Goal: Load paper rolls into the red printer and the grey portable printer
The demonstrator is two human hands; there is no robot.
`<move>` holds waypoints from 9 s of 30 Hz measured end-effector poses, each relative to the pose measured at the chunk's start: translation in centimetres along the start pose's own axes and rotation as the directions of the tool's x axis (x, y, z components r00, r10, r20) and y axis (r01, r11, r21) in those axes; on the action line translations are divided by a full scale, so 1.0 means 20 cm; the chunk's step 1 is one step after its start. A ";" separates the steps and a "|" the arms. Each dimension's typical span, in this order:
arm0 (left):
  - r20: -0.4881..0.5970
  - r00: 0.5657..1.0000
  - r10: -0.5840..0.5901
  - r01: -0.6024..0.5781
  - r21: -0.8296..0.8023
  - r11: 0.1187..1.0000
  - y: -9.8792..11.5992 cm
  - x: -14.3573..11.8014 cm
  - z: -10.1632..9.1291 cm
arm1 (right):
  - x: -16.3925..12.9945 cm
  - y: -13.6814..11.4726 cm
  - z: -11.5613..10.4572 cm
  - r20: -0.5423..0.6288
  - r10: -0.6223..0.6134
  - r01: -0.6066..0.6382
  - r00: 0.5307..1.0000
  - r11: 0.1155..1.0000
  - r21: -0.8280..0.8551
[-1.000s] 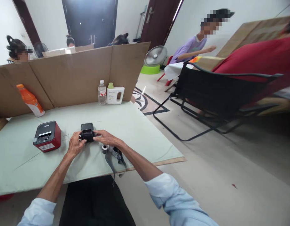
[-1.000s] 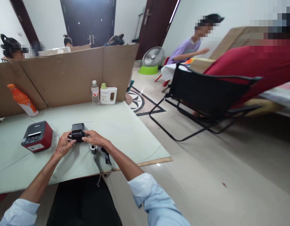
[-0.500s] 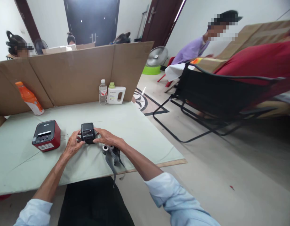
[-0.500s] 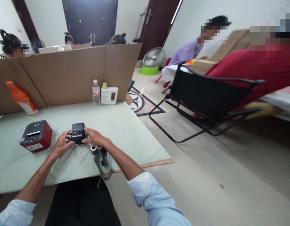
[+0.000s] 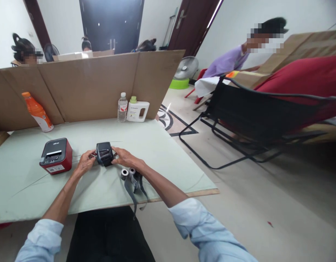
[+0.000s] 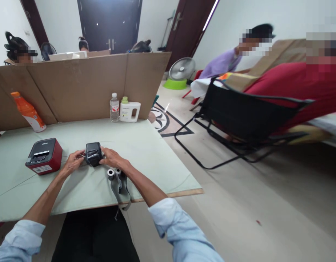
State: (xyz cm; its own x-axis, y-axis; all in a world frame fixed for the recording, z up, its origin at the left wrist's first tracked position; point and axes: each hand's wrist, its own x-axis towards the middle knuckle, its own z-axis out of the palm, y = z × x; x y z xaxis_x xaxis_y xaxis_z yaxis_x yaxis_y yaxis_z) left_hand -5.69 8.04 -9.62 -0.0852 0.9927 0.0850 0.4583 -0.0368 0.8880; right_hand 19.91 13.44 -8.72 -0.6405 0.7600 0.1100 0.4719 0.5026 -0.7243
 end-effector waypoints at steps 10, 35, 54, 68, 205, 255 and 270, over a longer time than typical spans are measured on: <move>0.024 0.979 -0.200 0.201 -0.065 0.977 0.04 0.18 0.03 | 0.05 0.02 -0.06 0.074 0.011 -0.013 0.997 1.000 0.027; 0.084 0.961 -0.263 0.272 -0.117 0.955 0.10 0.19 0.02 | 0.03 0.12 -0.03 -0.005 -0.086 0.087 0.996 0.995 0.046; 0.049 0.901 -0.430 0.431 -0.002 0.902 0.09 0.22 0.04 | 0.03 0.18 0.03 -0.017 -0.107 0.107 0.994 0.994 0.029; 0.049 0.927 -0.371 0.374 -0.046 0.926 0.13 0.19 0.03 | 0.03 0.13 0.02 -0.016 -0.093 0.094 0.995 0.995 0.030; 0.582 0.794 0.176 -0.314 0.144 0.938 0.47 -0.22 0.47 | -0.74 0.11 -0.20 -0.202 0.271 -0.143 0.941 0.860 0.490; 0.139 0.980 0.142 -0.116 -0.179 0.977 0.42 -0.24 0.10 | -0.42 -0.18 -0.08 -0.233 -0.183 0.171 0.955 0.983 -0.074; 0.062 0.951 0.304 -0.307 0.039 0.951 0.26 -0.17 0.06 | -0.25 -0.19 0.03 -0.316 -0.436 0.393 0.842 0.899 -0.193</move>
State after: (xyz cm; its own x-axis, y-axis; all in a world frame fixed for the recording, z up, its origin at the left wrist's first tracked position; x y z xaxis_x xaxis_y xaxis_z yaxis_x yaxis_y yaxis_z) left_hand -1.92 4.65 -5.76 0.1137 0.9396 0.3228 0.4963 -0.3352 0.8009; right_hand 20.99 7.48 -7.04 -0.5540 0.5511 0.6240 0.2891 0.8302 -0.4766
